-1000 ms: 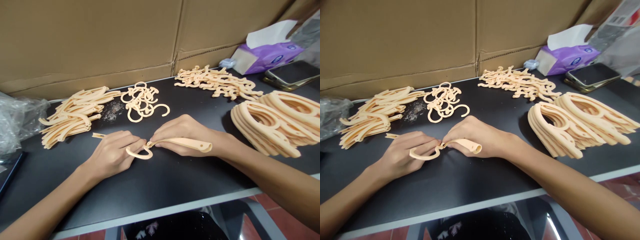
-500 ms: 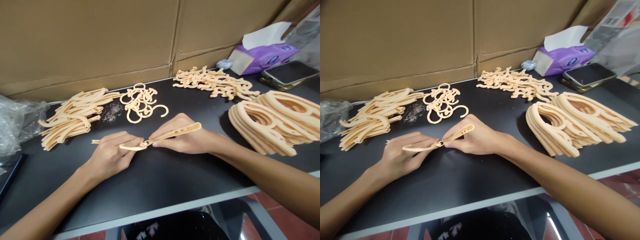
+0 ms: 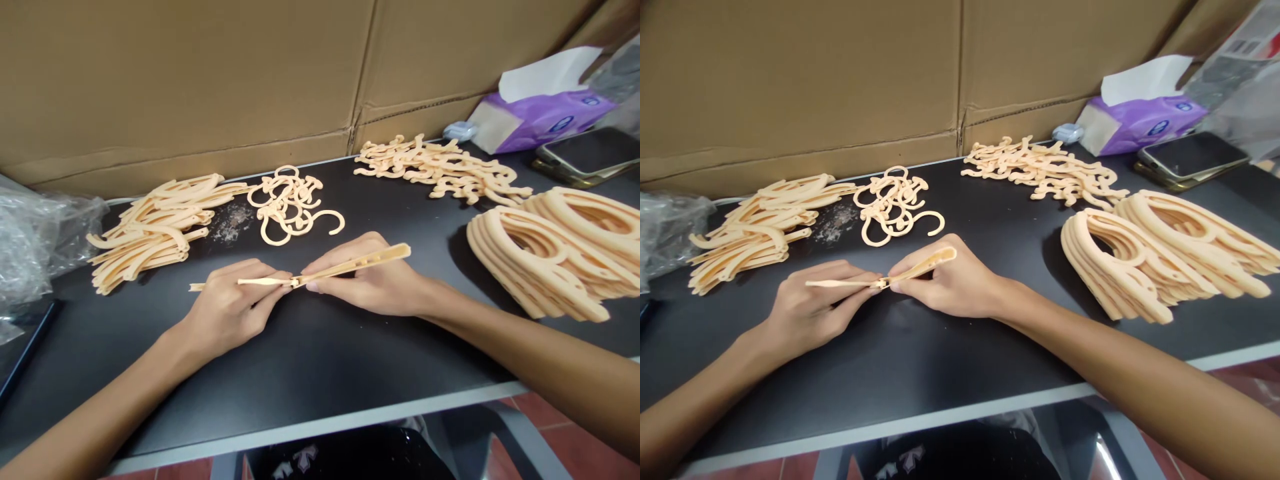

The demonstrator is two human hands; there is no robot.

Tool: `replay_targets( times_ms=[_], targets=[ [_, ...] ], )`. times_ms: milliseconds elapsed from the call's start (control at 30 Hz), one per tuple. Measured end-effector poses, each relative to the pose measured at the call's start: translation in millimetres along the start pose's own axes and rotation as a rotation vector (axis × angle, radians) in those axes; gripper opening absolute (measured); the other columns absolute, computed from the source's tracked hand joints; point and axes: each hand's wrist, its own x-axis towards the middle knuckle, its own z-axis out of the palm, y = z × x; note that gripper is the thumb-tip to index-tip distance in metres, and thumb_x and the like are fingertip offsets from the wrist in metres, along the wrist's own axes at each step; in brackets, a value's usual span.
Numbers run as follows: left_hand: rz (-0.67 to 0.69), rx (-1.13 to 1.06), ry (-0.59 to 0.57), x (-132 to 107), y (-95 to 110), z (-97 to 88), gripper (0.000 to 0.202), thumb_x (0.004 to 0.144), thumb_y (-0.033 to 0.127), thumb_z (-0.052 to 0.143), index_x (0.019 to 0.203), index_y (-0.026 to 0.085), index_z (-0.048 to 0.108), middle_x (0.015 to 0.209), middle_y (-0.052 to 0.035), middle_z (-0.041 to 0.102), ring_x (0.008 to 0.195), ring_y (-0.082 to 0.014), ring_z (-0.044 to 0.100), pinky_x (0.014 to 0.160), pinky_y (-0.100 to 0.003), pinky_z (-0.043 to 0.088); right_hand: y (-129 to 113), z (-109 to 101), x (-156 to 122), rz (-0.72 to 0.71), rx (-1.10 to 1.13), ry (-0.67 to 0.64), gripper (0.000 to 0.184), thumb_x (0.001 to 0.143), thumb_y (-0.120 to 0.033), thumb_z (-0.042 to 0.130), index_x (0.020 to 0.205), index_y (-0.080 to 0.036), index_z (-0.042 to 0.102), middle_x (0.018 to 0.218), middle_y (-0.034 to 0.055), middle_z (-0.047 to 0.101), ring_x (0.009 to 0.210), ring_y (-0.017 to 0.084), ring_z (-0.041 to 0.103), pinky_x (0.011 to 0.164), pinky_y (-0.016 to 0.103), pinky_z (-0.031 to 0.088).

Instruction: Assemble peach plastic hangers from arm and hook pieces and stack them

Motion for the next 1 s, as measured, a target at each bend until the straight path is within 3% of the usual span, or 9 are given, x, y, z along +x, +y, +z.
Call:
replay_targets(
  times_ms=[167,433,667,867,1000],
  targets=[
    [-0.018,-0.054,-0.070,-0.8,-1.3,-0.8,0.013,0.096,0.015,0.059,0.097,0.017,0.072,0.087,-0.0038,0.075,0.073,-0.0141,0.067,0.065,-0.025,0.051,0.5,1.5,-2.0,-0.128,-0.127,-0.016,0.012,0.089,-0.016,0.066,0.087,-0.016,0.078,0.089,0.0039,0.081,0.079,0.016,0.076,0.072,0.023,0.057],
    [0.046,0.042,-0.054,-2.3,-3.8,-0.7,0.011,0.095,0.014,0.060,0.098,0.018,0.070,0.085,-0.0013,0.074,0.073,-0.0146,0.065,0.076,-0.034,0.045,0.4,3.7,-6.9,-0.287,-0.183,0.001,0.015,0.094,-0.017,0.060,0.089,-0.016,0.074,0.088,0.0065,0.079,0.077,0.015,0.073,0.070,0.024,0.056],
    [0.032,0.087,-0.059,-2.7,-1.6,0.5,0.011,0.095,0.013,0.059,0.097,0.017,0.069,0.082,-0.0018,0.071,0.072,-0.0152,0.063,0.074,-0.034,0.044,-0.8,4.5,-8.2,-0.426,-0.373,-0.032,0.019,0.096,-0.016,0.053,0.085,-0.015,0.069,0.081,0.0081,0.074,0.069,0.015,0.066,0.065,0.026,0.052],
    [0.000,0.109,-0.069,-3.2,1.7,0.6,0.011,0.095,0.013,0.060,0.096,0.018,0.069,0.082,-0.0013,0.070,0.070,-0.0152,0.062,0.073,-0.034,0.044,-3.3,6.6,-9.3,-0.423,-0.447,-0.059,0.020,0.093,-0.008,0.050,0.091,-0.013,0.069,0.079,0.0077,0.073,0.069,0.015,0.065,0.067,0.027,0.052],
    [0.029,0.159,-0.073,-2.9,3.8,0.0,0.014,0.095,0.010,0.056,0.094,0.016,0.069,0.078,-0.0019,0.069,0.070,-0.0164,0.062,0.072,-0.035,0.045,-4.4,10.7,-9.9,-0.312,-0.345,-0.030,0.022,0.093,-0.011,0.053,0.079,-0.016,0.069,0.079,0.0055,0.075,0.068,0.013,0.067,0.064,0.024,0.052]
  ],
)
